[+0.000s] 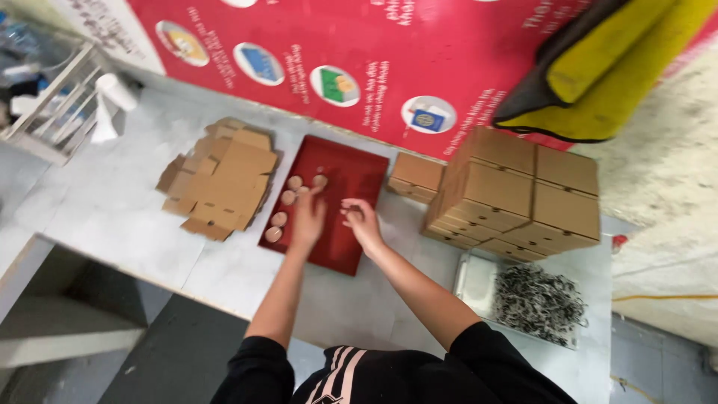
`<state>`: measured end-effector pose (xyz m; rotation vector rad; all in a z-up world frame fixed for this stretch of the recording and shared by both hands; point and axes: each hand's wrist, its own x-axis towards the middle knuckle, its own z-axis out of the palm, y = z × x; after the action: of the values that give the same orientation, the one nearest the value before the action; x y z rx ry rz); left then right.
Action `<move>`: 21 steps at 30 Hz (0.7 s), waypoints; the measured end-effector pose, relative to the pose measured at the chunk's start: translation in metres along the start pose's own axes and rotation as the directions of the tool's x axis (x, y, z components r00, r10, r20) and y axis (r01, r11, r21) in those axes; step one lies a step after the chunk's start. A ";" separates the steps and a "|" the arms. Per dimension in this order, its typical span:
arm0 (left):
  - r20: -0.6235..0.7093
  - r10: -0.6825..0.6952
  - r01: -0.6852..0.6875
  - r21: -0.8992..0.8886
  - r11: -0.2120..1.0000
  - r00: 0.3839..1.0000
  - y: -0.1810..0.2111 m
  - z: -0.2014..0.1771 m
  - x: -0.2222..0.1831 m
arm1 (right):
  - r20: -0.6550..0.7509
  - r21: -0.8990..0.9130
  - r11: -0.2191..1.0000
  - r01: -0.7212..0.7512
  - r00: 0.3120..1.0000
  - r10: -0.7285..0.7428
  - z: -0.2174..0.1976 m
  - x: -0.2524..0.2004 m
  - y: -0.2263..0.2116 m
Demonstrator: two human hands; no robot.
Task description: Packing small circular items, likely wax melts or candles, into cardboard boxes.
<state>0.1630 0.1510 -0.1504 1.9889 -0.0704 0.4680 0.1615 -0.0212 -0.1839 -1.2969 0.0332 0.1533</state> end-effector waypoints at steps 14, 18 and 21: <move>0.036 -0.424 0.271 0.719 0.639 0.905 -0.095 -0.179 0.047 | 0.424 -0.518 0.808 0.281 0.905 -0.043 0.172 0.017 0.042; 0.098 -0.448 0.187 0.815 0.548 0.889 -0.122 -0.169 0.049 | 0.400 -0.576 0.781 0.240 0.917 0.013 0.181 0.032 0.051; 0.109 -0.311 0.069 0.858 0.509 0.944 -0.203 -0.156 0.044 | 0.390 -0.558 0.816 0.150 0.916 0.098 0.180 0.051 0.085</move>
<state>0.2094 0.3871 -0.2489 2.9963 0.2878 0.0623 0.1897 0.1791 -0.2217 -1.8559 -0.4203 0.4321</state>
